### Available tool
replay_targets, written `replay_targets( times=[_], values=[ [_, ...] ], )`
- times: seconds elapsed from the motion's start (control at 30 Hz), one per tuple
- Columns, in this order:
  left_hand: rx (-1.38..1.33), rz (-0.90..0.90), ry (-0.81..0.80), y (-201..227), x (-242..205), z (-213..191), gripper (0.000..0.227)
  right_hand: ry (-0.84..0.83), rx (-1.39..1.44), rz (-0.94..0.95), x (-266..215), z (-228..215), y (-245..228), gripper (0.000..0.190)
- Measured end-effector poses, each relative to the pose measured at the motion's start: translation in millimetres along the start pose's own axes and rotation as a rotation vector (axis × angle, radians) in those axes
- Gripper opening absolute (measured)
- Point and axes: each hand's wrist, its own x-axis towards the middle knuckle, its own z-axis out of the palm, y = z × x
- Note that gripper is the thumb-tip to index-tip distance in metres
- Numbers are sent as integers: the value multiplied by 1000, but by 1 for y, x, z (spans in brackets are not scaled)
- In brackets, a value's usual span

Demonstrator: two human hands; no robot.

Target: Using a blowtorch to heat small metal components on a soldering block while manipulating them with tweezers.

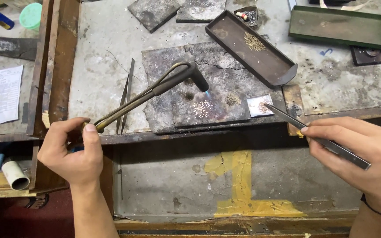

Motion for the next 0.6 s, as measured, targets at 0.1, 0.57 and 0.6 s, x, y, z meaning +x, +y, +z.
replay_targets(
  times=[0.1, 0.57, 0.6],
  values=[
    [-5, -3, -5, 0, 0, -1, 18, -22, -51, 10, 2, -5, -2, 14],
    [-59, 27, -22, 14, 7, 5, 14, 315, 211, 71, -18, 48, -5, 12],
    [-69, 42, -34, 16, 7, 6, 16, 322, 252, 77, -19, 50, -5, 11]
  ],
)
